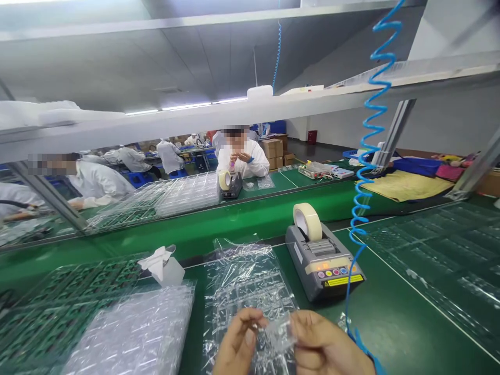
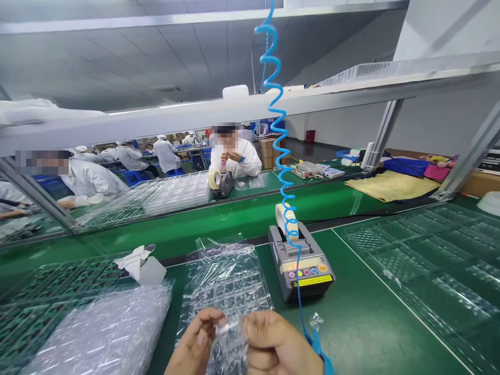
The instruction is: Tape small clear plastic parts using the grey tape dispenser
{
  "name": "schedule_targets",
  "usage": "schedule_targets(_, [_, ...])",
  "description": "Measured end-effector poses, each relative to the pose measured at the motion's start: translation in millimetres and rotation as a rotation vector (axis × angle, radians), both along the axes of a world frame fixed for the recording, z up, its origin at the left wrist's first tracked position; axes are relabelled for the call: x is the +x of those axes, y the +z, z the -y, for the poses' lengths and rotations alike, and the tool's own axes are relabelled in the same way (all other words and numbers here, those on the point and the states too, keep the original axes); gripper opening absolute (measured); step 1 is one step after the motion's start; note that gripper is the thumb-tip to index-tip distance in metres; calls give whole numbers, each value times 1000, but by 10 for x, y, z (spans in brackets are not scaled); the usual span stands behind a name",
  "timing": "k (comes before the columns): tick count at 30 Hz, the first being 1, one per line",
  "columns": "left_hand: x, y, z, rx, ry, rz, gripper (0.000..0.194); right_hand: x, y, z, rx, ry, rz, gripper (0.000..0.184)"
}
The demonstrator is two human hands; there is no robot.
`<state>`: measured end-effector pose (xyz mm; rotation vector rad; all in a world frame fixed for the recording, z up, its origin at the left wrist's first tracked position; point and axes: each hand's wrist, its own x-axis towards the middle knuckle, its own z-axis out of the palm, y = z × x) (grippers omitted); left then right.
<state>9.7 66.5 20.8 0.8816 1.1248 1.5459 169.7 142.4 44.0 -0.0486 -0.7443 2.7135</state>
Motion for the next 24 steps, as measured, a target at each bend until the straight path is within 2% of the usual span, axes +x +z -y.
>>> schedule_targets(3, [14,-3,-34,75,44,-144,44,-60,16,143,-223,-54,-72,26])
schedule_targets(6, [36,57,-58,119,-30,-187,38,-100,6,271,-332,-40,-57,19])
schedule_targets(9, [57,78,-110,177,-102,-114,36,-109,-18,330,-363,-23,-31,16])
schedule_targets(13, [71,8,-159,351,19,-106,35,-99,-27,334,-392,-85,-47,18])
schedule_targets(17, [39,-44,-174,434,89,-182,36,-111,-22,320,-399,-99,-49,22])
schedule_targets(21, [-7,-11,-180,521,82,-378,43,-125,-49,313,-429,-94,-59,19])
schedule_targets(24, [-26,11,-190,554,75,-492,42,-126,-78,303,-457,-98,-43,16])
